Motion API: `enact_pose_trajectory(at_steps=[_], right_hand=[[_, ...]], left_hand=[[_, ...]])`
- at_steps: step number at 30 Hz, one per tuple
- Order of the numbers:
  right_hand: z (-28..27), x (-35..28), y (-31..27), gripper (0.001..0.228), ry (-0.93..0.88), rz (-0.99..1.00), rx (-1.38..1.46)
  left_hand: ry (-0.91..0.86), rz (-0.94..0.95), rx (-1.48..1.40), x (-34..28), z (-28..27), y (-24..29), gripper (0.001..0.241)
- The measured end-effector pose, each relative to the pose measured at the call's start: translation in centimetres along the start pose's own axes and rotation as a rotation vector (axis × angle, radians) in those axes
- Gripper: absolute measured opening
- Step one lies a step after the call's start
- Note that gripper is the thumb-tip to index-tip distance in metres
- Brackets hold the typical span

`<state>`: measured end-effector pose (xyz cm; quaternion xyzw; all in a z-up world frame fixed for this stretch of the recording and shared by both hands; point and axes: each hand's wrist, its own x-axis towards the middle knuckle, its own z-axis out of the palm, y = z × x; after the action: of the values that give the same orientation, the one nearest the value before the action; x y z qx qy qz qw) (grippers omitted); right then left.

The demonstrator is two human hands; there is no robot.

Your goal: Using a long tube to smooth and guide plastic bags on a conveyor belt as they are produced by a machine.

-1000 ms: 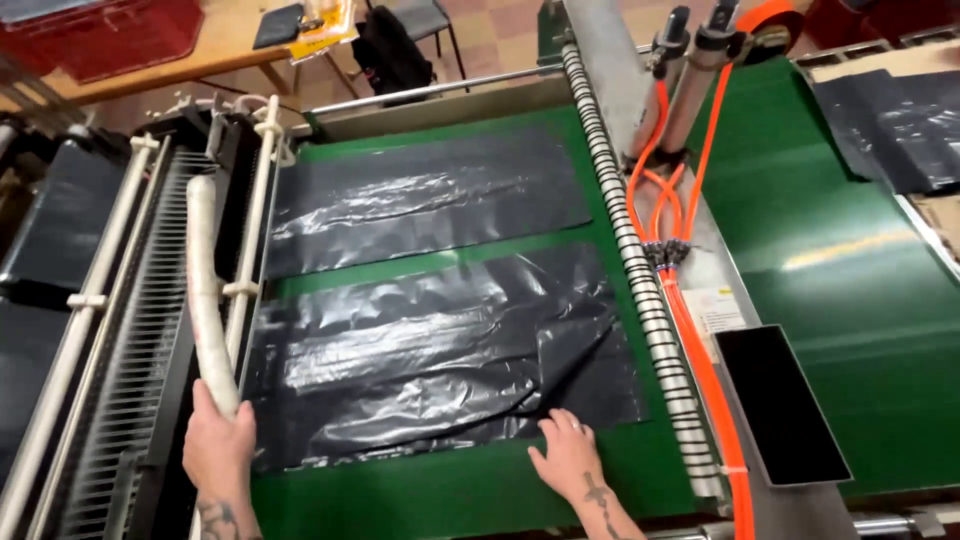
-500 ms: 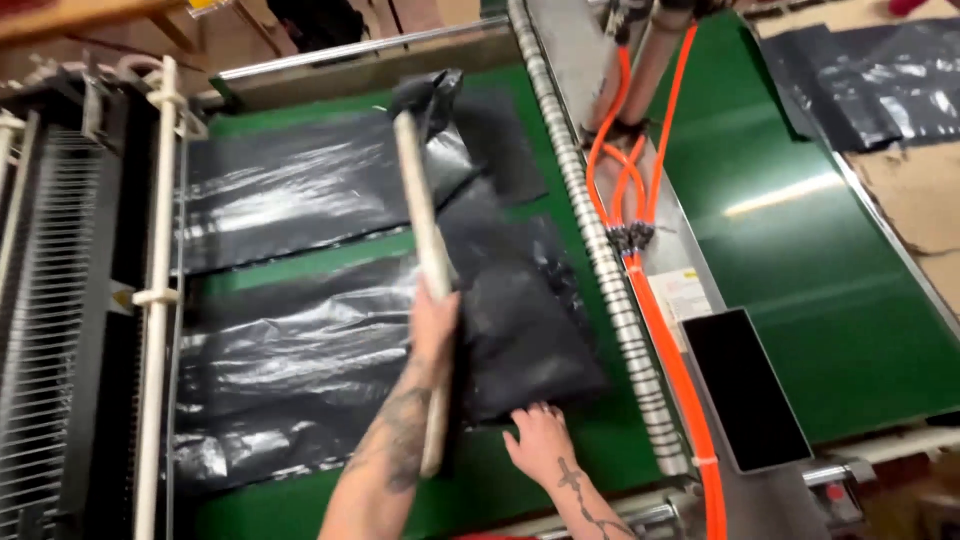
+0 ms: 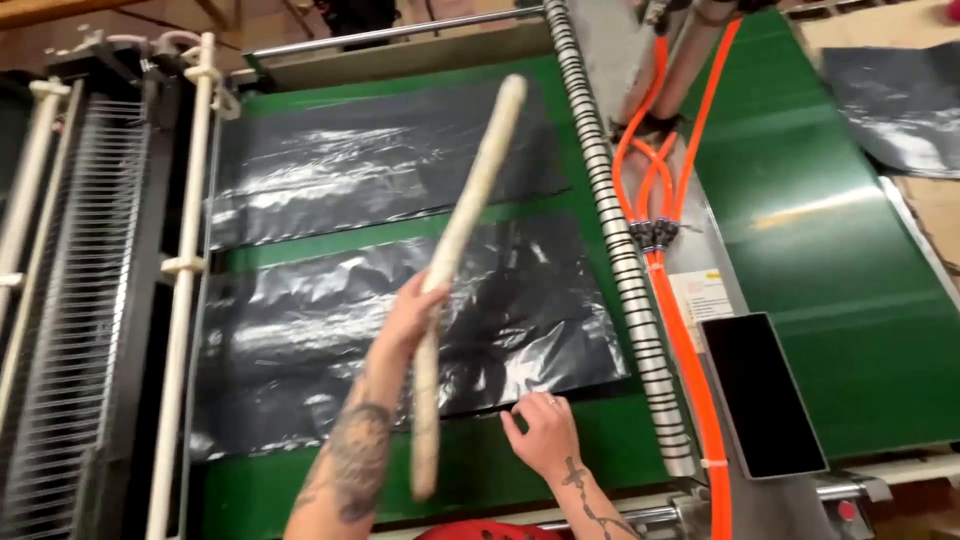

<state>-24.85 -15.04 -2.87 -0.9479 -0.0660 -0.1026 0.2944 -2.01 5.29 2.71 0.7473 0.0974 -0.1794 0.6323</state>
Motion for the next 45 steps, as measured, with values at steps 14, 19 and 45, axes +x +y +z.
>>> enact_pose_trajectory(at_steps=[14, 19, 45], right_hand=[[1.2, -0.2, -0.3, 0.048, -0.112, 0.181, -0.170], [2.5, -1.0, 0.8, 0.061, -0.500, 0.357, -0.286], [1.3, -0.4, 1.5, 0.019, -0.113, 0.189, -0.062]], left_hand=[[0.755, -0.053, 0.576, -22.5, -22.6, 4.1, 0.078], [0.832, -0.104, 0.858, -21.7, -24.7, 1.7, 0.076], [-0.138, -0.033, -0.138, 6.4, 11.4, -2.5, 0.045]])
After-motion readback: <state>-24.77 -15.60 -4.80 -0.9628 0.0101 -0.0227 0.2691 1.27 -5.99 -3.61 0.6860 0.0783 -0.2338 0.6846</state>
